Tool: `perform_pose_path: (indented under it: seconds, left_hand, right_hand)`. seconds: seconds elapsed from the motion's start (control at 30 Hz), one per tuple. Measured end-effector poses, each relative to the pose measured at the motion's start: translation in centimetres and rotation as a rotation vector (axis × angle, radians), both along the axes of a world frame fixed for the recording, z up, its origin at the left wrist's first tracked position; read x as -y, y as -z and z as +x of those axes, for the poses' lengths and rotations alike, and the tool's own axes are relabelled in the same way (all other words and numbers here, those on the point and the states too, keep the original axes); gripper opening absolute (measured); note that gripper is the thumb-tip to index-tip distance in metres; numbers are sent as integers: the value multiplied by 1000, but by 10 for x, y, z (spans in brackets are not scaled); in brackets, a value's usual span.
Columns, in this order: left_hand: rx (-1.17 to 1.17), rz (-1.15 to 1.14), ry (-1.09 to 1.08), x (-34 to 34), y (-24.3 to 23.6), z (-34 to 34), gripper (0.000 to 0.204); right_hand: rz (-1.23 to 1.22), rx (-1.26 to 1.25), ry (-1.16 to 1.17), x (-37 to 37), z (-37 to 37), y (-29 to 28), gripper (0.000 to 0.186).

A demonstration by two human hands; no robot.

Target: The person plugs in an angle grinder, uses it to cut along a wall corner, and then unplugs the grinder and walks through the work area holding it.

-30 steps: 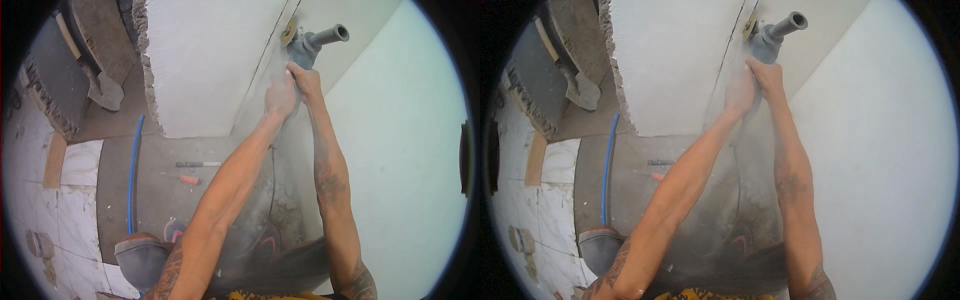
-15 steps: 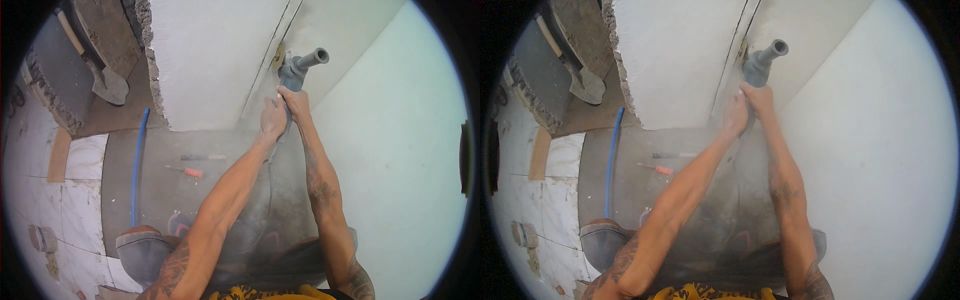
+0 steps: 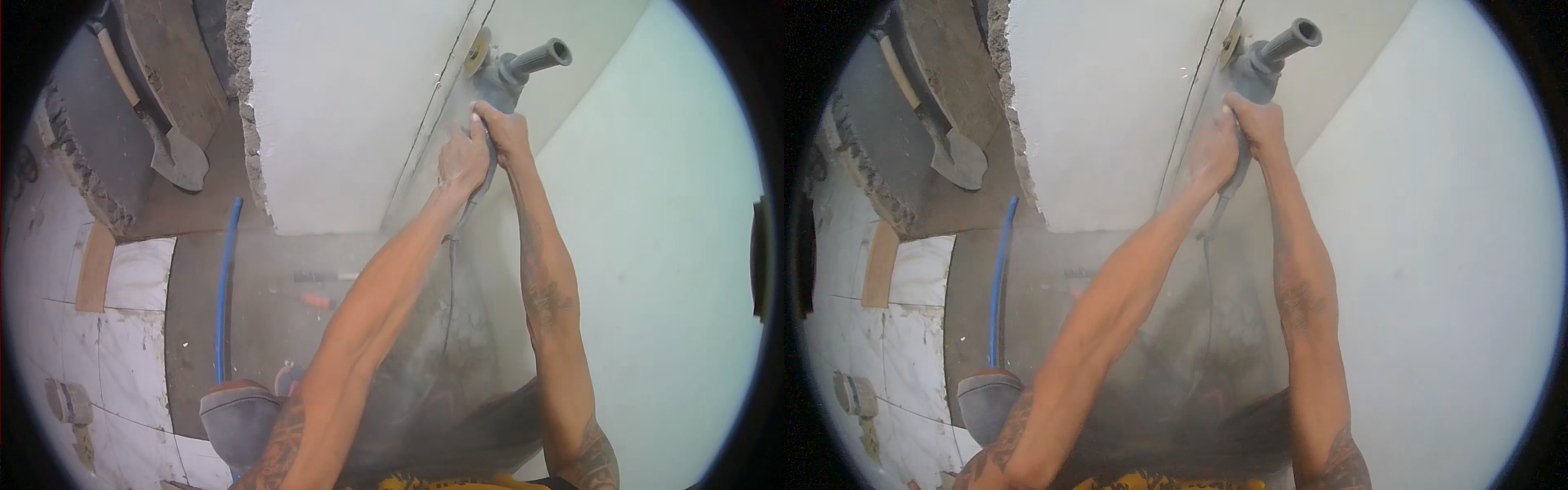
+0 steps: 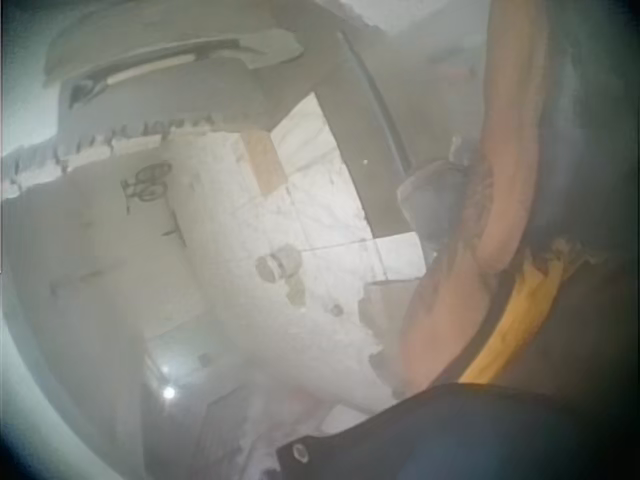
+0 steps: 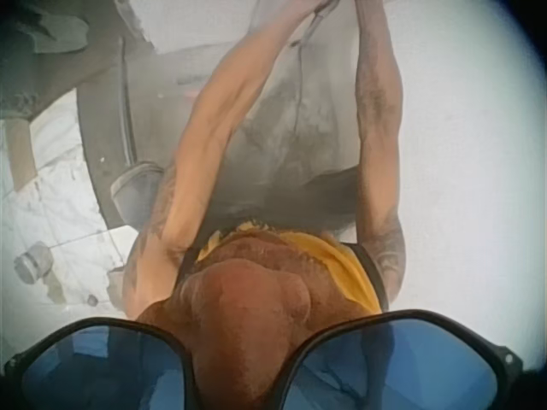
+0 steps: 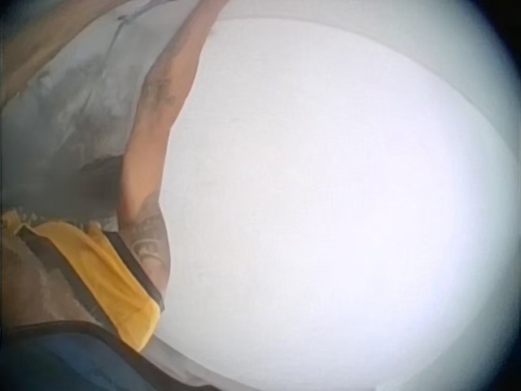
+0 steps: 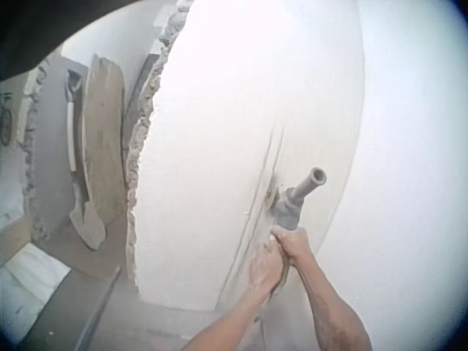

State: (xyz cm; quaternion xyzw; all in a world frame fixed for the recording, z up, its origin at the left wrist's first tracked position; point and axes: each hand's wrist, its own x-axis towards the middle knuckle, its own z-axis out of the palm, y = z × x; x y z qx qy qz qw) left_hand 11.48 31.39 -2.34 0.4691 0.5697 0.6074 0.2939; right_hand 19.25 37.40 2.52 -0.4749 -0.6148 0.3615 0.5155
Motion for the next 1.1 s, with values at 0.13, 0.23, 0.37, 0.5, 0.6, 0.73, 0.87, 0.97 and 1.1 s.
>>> perform_pose_path:
  seconds: [0.13,0.23,0.37,0.5,0.6,0.73,0.87,0.97,1.1]
  left_hand:
    - [-28,89,-23,-14,-39,-5,67]
    - [-21,85,-15,-8,-60,-3,68]
    - [4,92,19,-9,-58,-2,69]
    - [-25,62,34,-11,-27,-4,69]
    - [-8,33,40,-9,0,-4,69]
    - [22,-55,42,1,28,-2,67]
    - [7,-66,38,7,25,-1,66]
    - [14,-59,43,3,15,-3,66]
    - [-50,40,35,-12,-16,-8,69]
  right_hand:
    - [48,-24,15,-2,-8,-51,30]
    - [31,-51,9,3,-6,-70,30]
    - [73,28,66,0,-4,-64,31]
    - [38,34,64,3,-4,-36,33]
    - [23,76,24,6,-6,-12,32]
    - [-33,25,1,13,-5,23,32]
    - [-44,21,-9,12,-4,25,31]
    - [-55,-4,-19,6,-4,14,33]
    - [25,29,20,-2,-4,-19,36]
